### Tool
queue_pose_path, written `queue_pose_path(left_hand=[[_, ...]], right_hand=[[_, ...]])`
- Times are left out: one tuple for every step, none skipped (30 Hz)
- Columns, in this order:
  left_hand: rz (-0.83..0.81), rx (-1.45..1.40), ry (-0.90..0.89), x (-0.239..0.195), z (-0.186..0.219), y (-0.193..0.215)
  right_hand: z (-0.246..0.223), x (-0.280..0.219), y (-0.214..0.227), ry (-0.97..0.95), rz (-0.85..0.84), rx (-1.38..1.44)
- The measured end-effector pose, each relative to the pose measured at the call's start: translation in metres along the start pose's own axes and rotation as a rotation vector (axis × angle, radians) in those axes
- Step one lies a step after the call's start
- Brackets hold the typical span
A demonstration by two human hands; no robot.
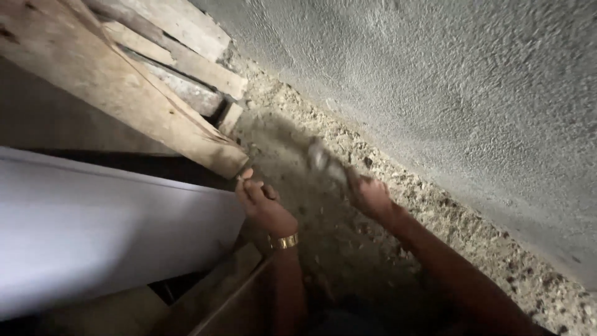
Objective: The person uses a hammer to repeatedly strike a concrete wall near the floor, chipping away at the surface. They hold a small object against the wall with one hand while hammering with the other, working along a narrow strip of the wall.
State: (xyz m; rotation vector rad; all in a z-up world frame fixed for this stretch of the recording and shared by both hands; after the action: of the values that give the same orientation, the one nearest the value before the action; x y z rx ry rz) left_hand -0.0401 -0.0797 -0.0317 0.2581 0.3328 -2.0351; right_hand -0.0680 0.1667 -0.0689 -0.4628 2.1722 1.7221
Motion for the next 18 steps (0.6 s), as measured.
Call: queue_pose_path(left_hand=[[0.0, -0.005, 0.002, -0.002, 0.006, 0.002], [-0.003, -0.005, 0.007, -0.004, 0.011, 0.004], [-0.005, -0.011, 0.002, 0.001, 0.019, 0.002], [0.009, 0.007, 0.011, 0.001, 0.024, 0.008], [0.022, 0.025, 0.02, 0.001, 0.029, 0.014], [0.014, 0.02, 0.017, 0.004, 0.021, 0.013], [0.009, 0.042, 0.016, 0.007, 0.013, 0.013], [0.012, 0.077, 0.022, 0.008, 0.006, 0.019], [0.013, 0.085, 0.026, 0.008, 0.008, 0.017], [-0.03, 0.054, 0.024, 0.008, 0.01, 0.01], [-0.073, 0.023, 0.021, 0.008, 0.013, 0.003], [-0.073, 0.027, 0.025, 0.007, 0.006, 0.003], [-0.068, -0.016, -0.022, 0.005, 0.005, 0.004], [-0.065, -0.069, -0.075, 0.004, 0.005, 0.002], [-0.068, -0.076, -0.078, 0.0, 0.012, 0.003], [-0.028, -0.053, -0.052, -0.001, 0.017, 0.006], [0.012, -0.031, -0.025, -0.002, 0.022, 0.008], [0.01, -0.036, -0.024, 0.004, 0.02, 0.011]], right_hand=[[-0.004, 0.005, 0.0, -0.012, -0.031, 0.021], [-0.008, 0.008, -0.001, -0.031, -0.066, 0.043], [-0.011, 0.011, 0.001, -0.028, -0.057, 0.043], [-0.011, 0.007, -0.005, -0.049, -0.112, 0.06], [-0.009, 0.003, -0.011, -0.071, -0.166, 0.077], [0.007, 0.004, -0.027, -0.074, -0.157, 0.08], [0.003, 0.005, -0.022, 0.148, 0.092, -0.064], [-0.004, -0.009, -0.025, 0.367, 0.327, -0.207], [0.017, -0.008, -0.046, 0.364, 0.319, -0.205], [0.023, -0.015, -0.058, 0.515, 0.482, -0.29], [0.031, -0.027, -0.073, 0.664, 0.647, -0.374], [0.039, -0.01, -0.084, 0.662, 0.642, -0.373], [0.039, -0.003, -0.097, 0.683, 0.777, -0.671], [0.039, 0.01, -0.111, 0.694, 0.916, -0.978], [0.021, 0.012, -0.088, 0.692, 0.923, -0.981], [0.04, 0.055, -0.062, 0.304, 0.457, -0.494], [0.061, 0.075, -0.068, -0.078, -0.005, -0.001], [0.058, 0.068, -0.073, -0.079, 0.0, -0.004]])
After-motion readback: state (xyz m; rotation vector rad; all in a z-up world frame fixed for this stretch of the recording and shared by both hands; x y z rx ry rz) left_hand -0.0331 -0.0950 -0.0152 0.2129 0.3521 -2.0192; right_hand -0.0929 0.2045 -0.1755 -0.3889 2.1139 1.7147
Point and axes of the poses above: each hand's wrist, its own x-axis towards the middle knuckle, its own y-axis out of the back of the hand, z = x × y, the point moved 9 cm from there along x, towards the middle knuckle
